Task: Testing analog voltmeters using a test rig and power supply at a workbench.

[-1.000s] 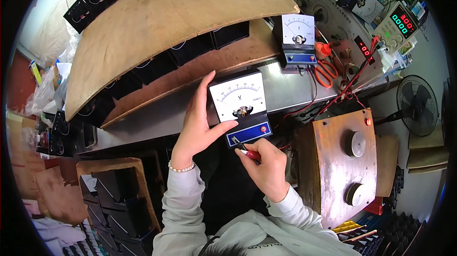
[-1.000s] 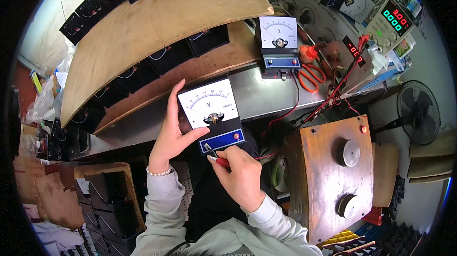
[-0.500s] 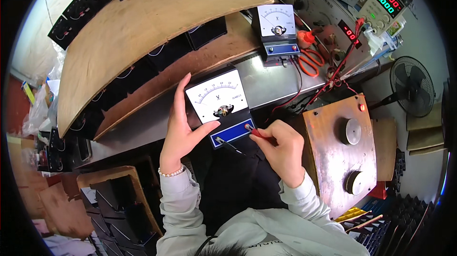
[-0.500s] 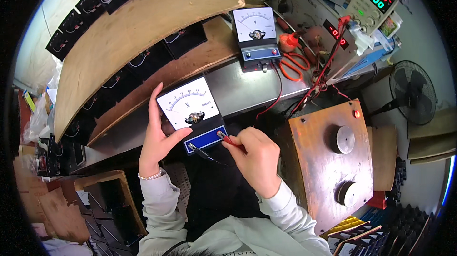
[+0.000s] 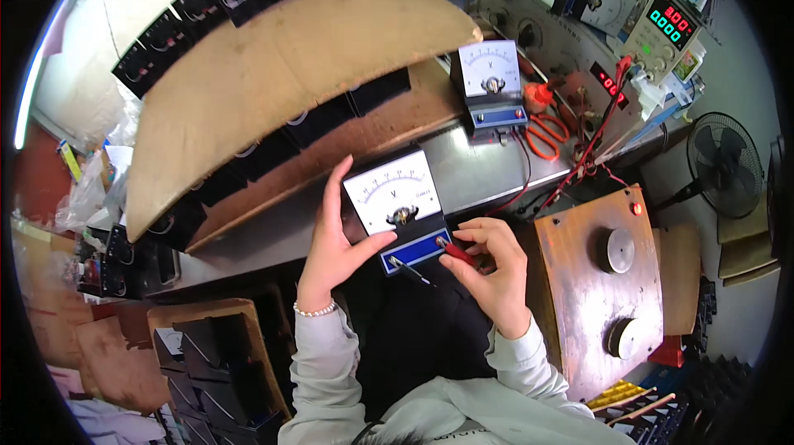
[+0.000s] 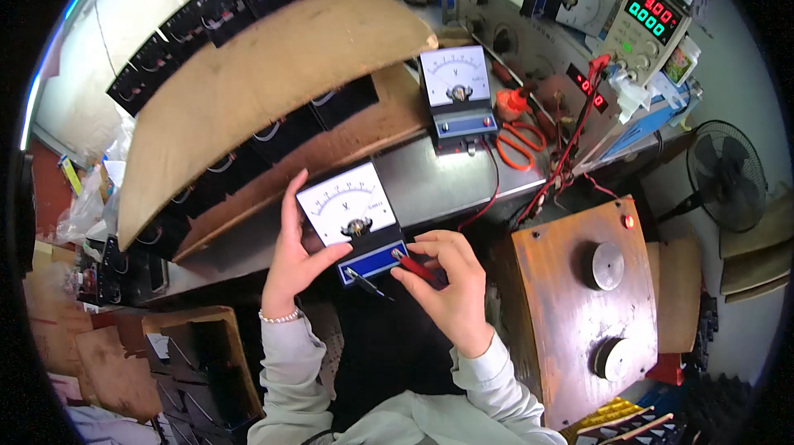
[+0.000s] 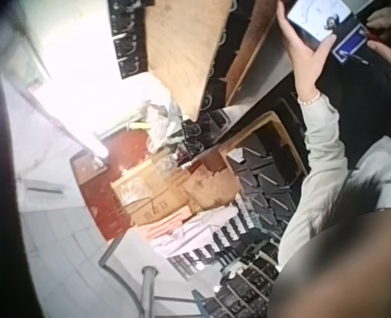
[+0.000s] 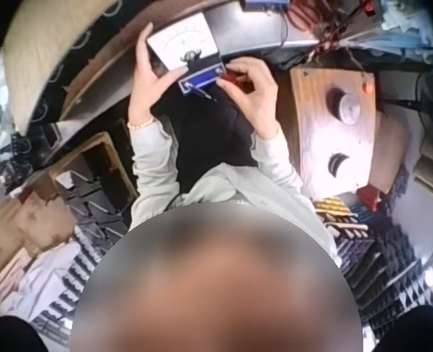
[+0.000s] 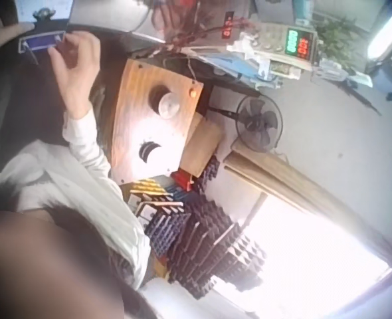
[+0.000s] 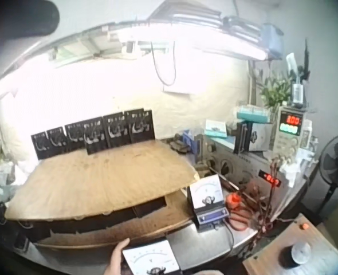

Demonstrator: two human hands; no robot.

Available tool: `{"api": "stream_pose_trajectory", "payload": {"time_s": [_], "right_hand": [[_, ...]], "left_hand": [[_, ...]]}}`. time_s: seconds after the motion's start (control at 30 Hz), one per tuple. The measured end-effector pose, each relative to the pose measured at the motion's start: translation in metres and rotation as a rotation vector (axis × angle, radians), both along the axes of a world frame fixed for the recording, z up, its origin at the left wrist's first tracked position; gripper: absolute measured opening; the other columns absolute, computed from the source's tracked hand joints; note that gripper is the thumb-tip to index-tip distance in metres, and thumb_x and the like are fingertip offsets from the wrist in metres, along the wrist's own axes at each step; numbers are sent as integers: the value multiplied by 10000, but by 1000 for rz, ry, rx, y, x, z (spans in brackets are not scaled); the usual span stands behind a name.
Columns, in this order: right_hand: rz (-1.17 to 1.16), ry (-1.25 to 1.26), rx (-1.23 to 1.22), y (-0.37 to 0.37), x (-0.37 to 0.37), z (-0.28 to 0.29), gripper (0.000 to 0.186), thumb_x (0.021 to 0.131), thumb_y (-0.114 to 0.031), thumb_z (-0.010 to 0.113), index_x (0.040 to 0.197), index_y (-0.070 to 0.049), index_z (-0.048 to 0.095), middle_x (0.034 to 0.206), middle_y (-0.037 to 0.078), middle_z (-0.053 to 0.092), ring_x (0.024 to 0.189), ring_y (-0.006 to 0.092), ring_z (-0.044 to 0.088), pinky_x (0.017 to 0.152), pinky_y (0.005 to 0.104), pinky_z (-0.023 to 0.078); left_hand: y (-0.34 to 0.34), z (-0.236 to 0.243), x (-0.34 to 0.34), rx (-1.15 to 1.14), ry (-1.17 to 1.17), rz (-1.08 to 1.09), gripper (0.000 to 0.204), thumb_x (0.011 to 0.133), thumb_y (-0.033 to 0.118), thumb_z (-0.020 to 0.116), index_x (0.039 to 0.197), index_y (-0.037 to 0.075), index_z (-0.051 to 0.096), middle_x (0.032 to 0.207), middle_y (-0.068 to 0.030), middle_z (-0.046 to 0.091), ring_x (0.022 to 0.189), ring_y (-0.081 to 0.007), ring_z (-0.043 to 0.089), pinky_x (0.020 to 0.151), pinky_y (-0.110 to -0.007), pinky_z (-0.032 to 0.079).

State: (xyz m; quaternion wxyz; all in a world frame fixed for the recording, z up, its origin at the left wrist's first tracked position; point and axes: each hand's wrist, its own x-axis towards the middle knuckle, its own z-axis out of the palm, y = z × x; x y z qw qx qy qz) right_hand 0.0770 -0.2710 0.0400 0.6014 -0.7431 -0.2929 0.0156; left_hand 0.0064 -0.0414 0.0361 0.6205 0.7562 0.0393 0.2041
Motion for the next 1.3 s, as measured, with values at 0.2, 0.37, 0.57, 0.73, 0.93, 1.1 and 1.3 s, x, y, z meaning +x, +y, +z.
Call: {"api": "stream_pose_trajectory", "payload": {"time_s": [0.2, 0.37, 0.57, 0.73, 0.93, 1.1, 1.3], "right_hand": [[-115, -283, -288, 1, -7, -13, 1120, 607, -262, 940, 1472, 108, 333, 1434, 316, 458, 1264, 455, 524, 1018, 478, 469], [-259, -124, -220, -61, -32, -50, 1168, 652, -365, 881, 1509, 105, 241, 1469, 324, 416, 1302, 471, 476, 1090, 500, 387], [-1200, -122, -642, -250, -40, -67, 1069, 605, -358, 898, 1400, 132, 378, 1163, 287, 570, 1046, 438, 589, 911, 496, 498], [-1576, 120, -873, -334, -48, -80, 1077, 640, -450, 876, 1397, 145, 391, 1227, 283, 567, 1149, 416, 560, 991, 458, 473], [-1640, 111, -890, -334, -43, -88, 1092, 632, -483, 874, 1397, 137, 400, 1283, 288, 566, 1200, 423, 545, 1042, 471, 441], [-1655, 104, -925, -334, -40, -89, 1073, 621, -488, 882, 1375, 123, 425, 1210, 270, 583, 1166, 421, 557, 998, 478, 464], [-1660, 44, -956, -333, -42, -93, 1082, 623, -476, 888, 1389, 121, 408, 1247, 265, 561, 1169, 417, 555, 997, 489, 460]], "left_hand": [[-61, -3, 11, 271, -10, 151, 964, 717, 42, 860, 1533, 59, 346, 1390, -184, 482, 1262, -310, 528, 1003, -431, 503], [-136, -4, -11, 683, -47, 60, 888, 759, 123, 836, 1506, -3, 372, 1442, -226, 439, 1315, -410, 456, 1055, -486, 452], [-170, -21, -6, 526, 24, -232, 294, 966, 144, 619, 1228, 19, 662, 1192, -172, 642, 1149, -365, 597, 1018, -431, 454], [-160, -29, 7, 618, 144, -511, 378, 913, 116, 708, 1277, 38, 647, 1199, -191, 629, 1144, -370, 604, 995, -417, 478], [-168, -15, 15, 631, 146, -497, 340, 931, 121, 690, 1257, 32, 665, 1175, -192, 654, 1094, -374, 629, 965, -415, 496], [-173, -16, 12, 613, 189, -493, 354, 938, 135, 689, 1269, 18, 652, 1181, -199, 655, 1098, -377, 632, 963, -416, 499], [-175, -20, 12, 661, 272, -650, 400, 941, 160, 692, 1308, 18, 618, 1201, -218, 640, 1131, -393, 616, 984, -414, 492]]}}
